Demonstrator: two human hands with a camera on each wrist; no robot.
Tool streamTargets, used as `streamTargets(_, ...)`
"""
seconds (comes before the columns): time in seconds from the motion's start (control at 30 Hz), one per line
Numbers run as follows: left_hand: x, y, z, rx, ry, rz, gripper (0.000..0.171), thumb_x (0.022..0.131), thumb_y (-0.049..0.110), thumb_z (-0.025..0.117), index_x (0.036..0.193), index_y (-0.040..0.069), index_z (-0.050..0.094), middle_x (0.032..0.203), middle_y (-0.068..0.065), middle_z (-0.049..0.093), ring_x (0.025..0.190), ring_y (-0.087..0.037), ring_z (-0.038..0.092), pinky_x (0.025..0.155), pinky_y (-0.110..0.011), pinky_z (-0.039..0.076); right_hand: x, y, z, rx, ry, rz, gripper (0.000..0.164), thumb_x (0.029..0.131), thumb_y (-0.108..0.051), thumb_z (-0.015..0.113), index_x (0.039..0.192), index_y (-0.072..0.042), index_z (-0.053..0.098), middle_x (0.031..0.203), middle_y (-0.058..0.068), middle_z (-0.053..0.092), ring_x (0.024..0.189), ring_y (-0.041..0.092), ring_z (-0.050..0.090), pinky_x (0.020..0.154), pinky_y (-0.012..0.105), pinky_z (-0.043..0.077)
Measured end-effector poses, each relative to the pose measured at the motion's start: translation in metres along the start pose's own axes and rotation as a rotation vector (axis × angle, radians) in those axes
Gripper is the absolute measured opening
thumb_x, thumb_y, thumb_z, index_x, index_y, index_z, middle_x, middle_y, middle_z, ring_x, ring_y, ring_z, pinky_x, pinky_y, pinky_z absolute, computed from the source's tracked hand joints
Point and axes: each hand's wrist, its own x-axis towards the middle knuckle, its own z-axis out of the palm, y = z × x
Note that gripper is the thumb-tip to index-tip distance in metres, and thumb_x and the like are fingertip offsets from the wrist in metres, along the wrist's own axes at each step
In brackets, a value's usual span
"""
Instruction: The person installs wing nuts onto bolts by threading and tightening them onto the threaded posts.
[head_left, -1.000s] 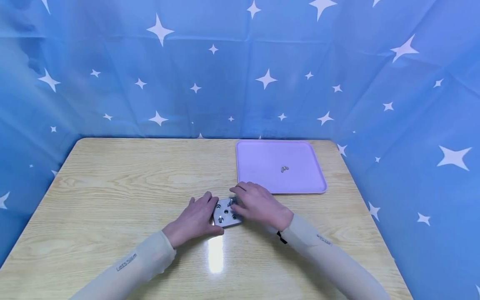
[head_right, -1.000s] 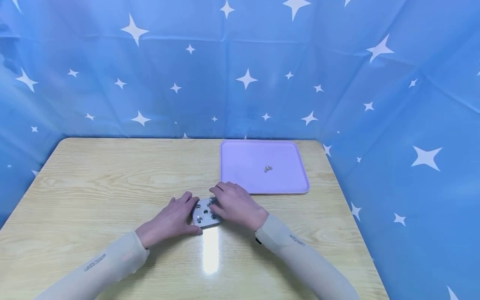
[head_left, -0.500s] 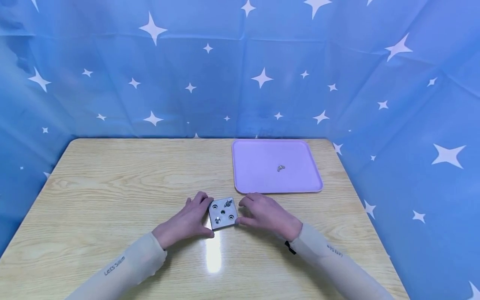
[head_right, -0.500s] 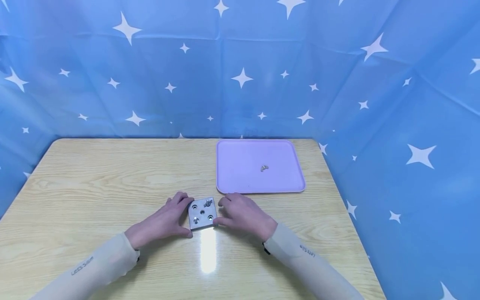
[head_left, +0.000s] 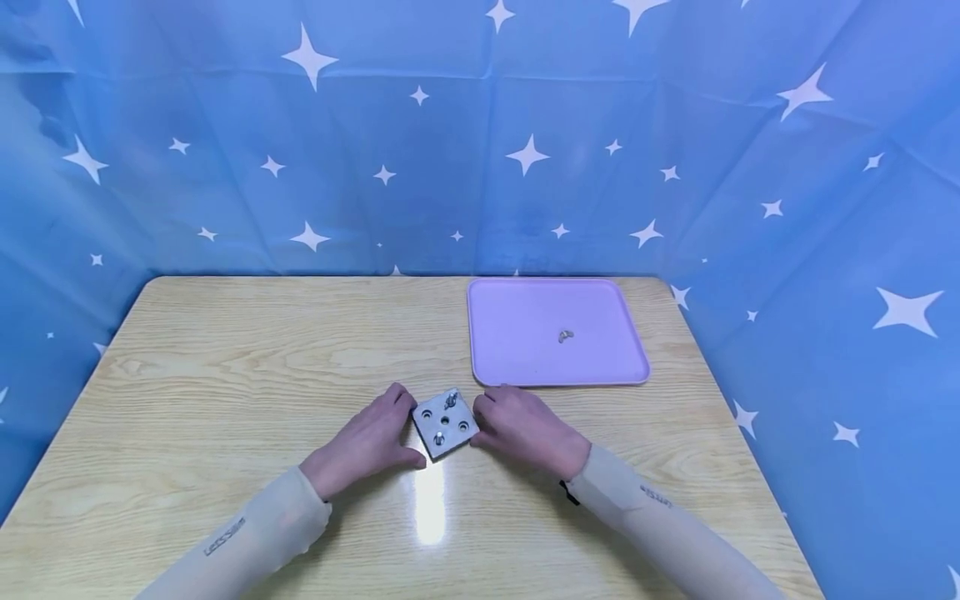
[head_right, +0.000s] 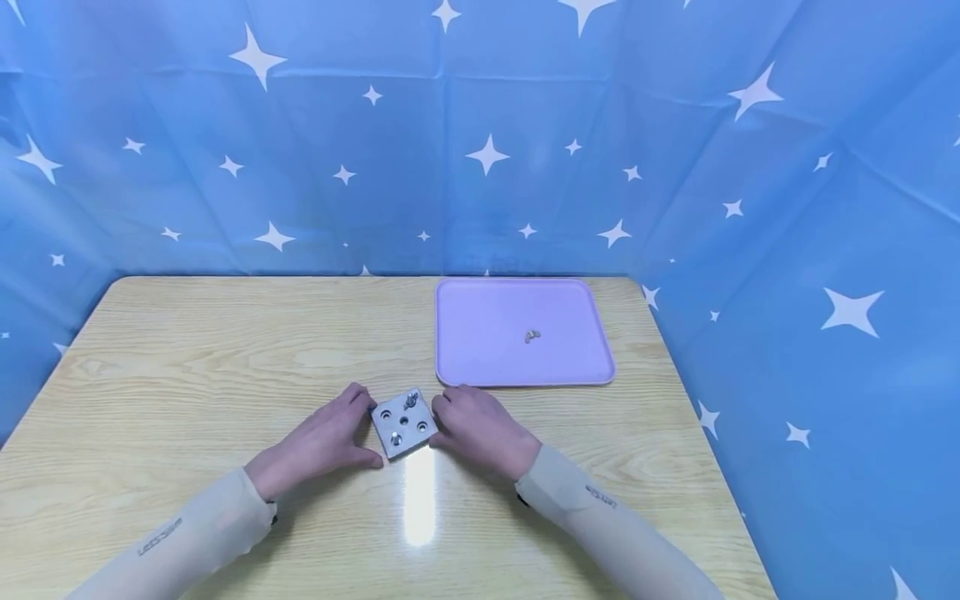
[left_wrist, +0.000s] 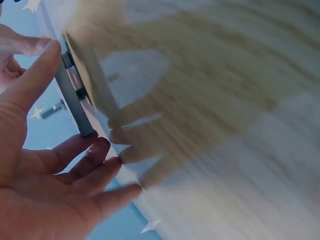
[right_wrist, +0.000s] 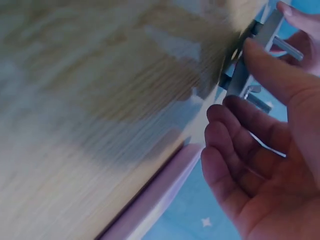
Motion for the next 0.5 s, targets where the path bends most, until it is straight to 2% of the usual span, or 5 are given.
streamTargets(0.13,-0.002,0.0,-0.004,0.106,0.029,0.009,0.062,0.061,0.041,0.098,0.095,0.001,0.063,0.094,-0.004,0.053,0.078,-0.018,0.047,0.079,-0.041,0.047,0.009,0.001,0.0,-0.062,0.025,0.004,0.024,0.09,-0.03,0.082,0.091,-0.011,0.067,0.084,-0.003,0.062,0.072,0.013,0.055,0.065,0.029,0.048)
streamTargets(0.23,-0.004,0.001,-0.006,0.161,0.022,0.019,0.059,0.064,0.044,0.097,0.091,0.003,0.065,0.087,-0.002,0.052,0.075,-0.019,0.046,0.077,-0.041,0.046,0.017,0.003,-0.001,-0.125,0.05,-0.006,0.019,0.09,-0.023,0.081,0.093,-0.009,0.068,0.085,0.001,0.065,0.072,0.015,0.058,0.065,0.029,0.05)
streamTargets(0.4,-0.009,0.004,-0.007,0.177,-0.026,0.044,0.051,0.072,0.042,0.093,0.097,0.003,0.072,0.09,-0.003,0.057,0.081,-0.021,0.053,0.086,-0.046,0.049,0.028,0.005,-0.001,-0.245,0.09,-0.034,0.006,0.092,-0.004,0.074,0.095,-0.006,0.069,0.085,0.006,0.067,0.071,0.02,0.061,0.063,0.031,0.052)
streamTargets(0.5,-0.011,0.005,-0.007,0.167,-0.026,0.074,0.045,0.074,0.041,0.091,0.096,0.005,0.074,0.09,-0.002,0.058,0.081,-0.019,0.053,0.082,-0.043,0.049,0.032,0.005,-0.001,-0.265,0.076,-0.04,0.007,0.092,0.0,0.071,0.096,-0.005,0.069,0.086,0.007,0.068,0.072,0.021,0.061,0.063,0.032,0.052)
